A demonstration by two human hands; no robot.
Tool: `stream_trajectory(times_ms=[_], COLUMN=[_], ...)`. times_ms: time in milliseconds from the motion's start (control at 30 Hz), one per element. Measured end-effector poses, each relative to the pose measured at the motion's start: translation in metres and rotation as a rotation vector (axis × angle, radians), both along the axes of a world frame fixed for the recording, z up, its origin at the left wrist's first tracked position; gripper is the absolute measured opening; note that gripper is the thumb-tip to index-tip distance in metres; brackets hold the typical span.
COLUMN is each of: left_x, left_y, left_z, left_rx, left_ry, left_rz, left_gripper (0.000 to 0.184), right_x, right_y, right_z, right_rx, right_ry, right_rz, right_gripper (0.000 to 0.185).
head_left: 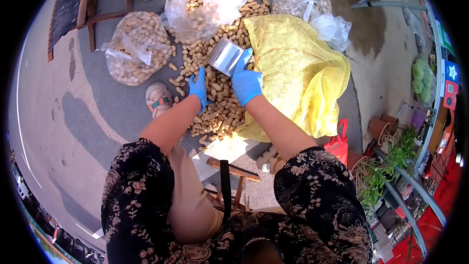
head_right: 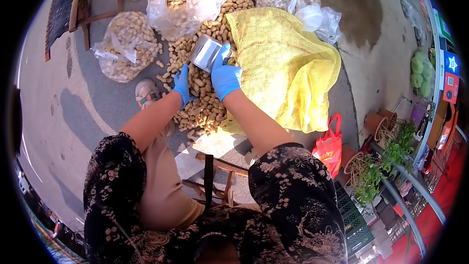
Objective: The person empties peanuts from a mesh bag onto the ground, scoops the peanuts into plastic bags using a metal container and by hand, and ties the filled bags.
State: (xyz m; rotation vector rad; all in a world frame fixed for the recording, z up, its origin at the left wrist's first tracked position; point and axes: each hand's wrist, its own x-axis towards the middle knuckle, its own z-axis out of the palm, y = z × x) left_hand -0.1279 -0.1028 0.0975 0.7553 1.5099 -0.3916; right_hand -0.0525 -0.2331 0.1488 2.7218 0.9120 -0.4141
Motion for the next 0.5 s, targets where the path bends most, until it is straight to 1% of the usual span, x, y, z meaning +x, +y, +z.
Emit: stream_trajectory(times_ms=[67,167,200,233,267,333,367,400,433,467,500], left_x=[0.003,0.002,0.007,0.003,-0.007,0.000,0.014,0.028,0.044,0.045,0.047], left_y=[-0.002,-0.009,-0.011,-0.016,-0.024,-0.034,-0.034,-0.034,-0.034,-0.036,-0.031], left_z=[-0.002,-0.050,-0.053,-0.086,-0.143,-0.135,-0.087,-0.035,0.018,0.026,0.044], left_rx=[0.011,0.048,-0.009,-0.016,-0.023,-0.073,-0.113,-0.156,-0.202,-0.256,-0.296], left_ry=[-0.001,-0.018,-0.009,-0.120,-0.232,-0.405,-0.328,-0.252,-0.180,-0.327,-0.366], left_rz=[0.012,0.089,0.138,0.196,0.254,0.386,0.343,0.302,0.262,0.388,0.316], left_gripper=[0.091,0.087,0.078,0.074,0.069,0.050,0.041,0.034,0.030,0.027,0.032], right_x=[-0.011,-0.019,-0.019,-0.020,-0.018,-0.011,-0.006,0.000,0.008,0.018,0.028], right_y=[0.000,0.001,0.001,0.002,0.002,-0.005,-0.009,-0.010,-0.013,-0.016,-0.018], right_z=[-0.006,-0.003,-0.002,0.000,0.007,0.007,0.006,0.009,0.014,0.018,0.022], right_rx=[0.052,0.057,0.043,0.030,-0.005,0.102,0.155,0.111,0.126,0.143,0.162], right_ry=[0.024,0.095,0.127,0.161,0.160,0.199,0.215,0.238,0.281,0.325,0.368], right_rz=[-0.031,-0.097,-0.105,-0.113,-0.103,-0.137,-0.153,-0.175,-0.193,-0.211,-0.230], right_gripper=[0.074,0.077,0.077,0.078,0.078,0.078,0.078,0.083,0.084,0.086,0.087])
